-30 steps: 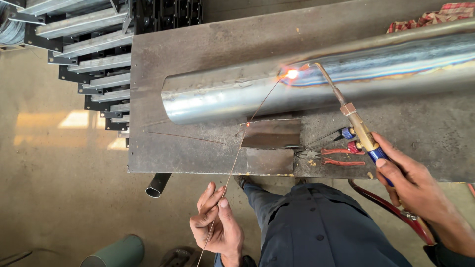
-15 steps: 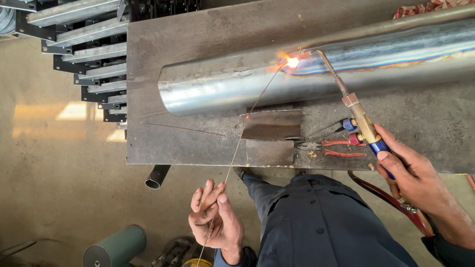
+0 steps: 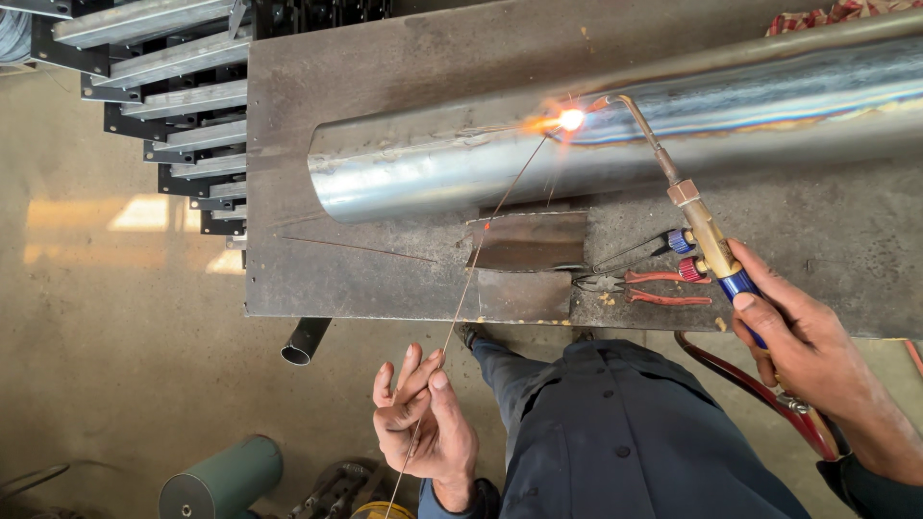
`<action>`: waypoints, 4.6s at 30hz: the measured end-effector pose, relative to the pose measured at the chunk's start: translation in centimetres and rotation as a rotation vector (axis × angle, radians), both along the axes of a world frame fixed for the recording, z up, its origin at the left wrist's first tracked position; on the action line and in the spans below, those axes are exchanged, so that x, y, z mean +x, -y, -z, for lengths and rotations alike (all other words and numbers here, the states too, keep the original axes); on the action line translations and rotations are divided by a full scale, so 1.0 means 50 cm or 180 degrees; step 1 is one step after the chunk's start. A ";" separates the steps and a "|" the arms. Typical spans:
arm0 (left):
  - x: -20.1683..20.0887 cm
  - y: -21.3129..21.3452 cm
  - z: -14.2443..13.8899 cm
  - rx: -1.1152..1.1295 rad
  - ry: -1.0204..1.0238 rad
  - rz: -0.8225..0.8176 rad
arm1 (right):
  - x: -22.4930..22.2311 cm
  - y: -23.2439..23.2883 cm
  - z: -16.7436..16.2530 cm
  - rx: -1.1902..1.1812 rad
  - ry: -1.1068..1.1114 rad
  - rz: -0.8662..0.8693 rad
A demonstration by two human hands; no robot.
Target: The person brazes the longitudinal seam of a large galvanized metal duct resting on a steel workbench. They hold an oxy-fuel torch in one hand and feed a filler wire along the glowing seam with the other, moving steadily along the joint with sparks flying, briefly pausing and repositioning before continuing the weld.
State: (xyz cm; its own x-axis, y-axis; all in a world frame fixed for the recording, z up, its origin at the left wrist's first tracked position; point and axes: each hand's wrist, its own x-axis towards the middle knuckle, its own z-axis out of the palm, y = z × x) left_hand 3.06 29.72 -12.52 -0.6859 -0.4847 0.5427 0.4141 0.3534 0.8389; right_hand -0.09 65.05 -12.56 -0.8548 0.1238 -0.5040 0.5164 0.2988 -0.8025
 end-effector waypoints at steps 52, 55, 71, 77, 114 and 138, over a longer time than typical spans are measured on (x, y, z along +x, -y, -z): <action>-0.014 0.001 -0.004 -0.0257 0.0199 -0.0084 | -0.026 0.030 -0.009 -0.0005 0.0078 -0.0040; -0.016 0.000 -0.003 -0.0210 0.0204 -0.0073 | -0.029 0.034 -0.011 0.0018 0.0166 0.0034; -0.017 -0.004 -0.008 -0.0315 0.0221 -0.0159 | -0.038 0.036 -0.020 0.0020 0.0011 -0.0186; -0.018 -0.005 -0.006 -0.0286 0.0191 -0.0147 | -0.044 0.042 -0.029 0.0010 0.0293 0.0025; -0.023 -0.010 -0.016 -0.0407 0.0343 -0.0210 | -0.043 0.044 -0.023 -0.0107 0.0060 -0.0067; -0.024 -0.011 -0.014 -0.0427 0.0440 -0.0225 | -0.055 0.057 -0.040 0.0007 0.0281 0.0055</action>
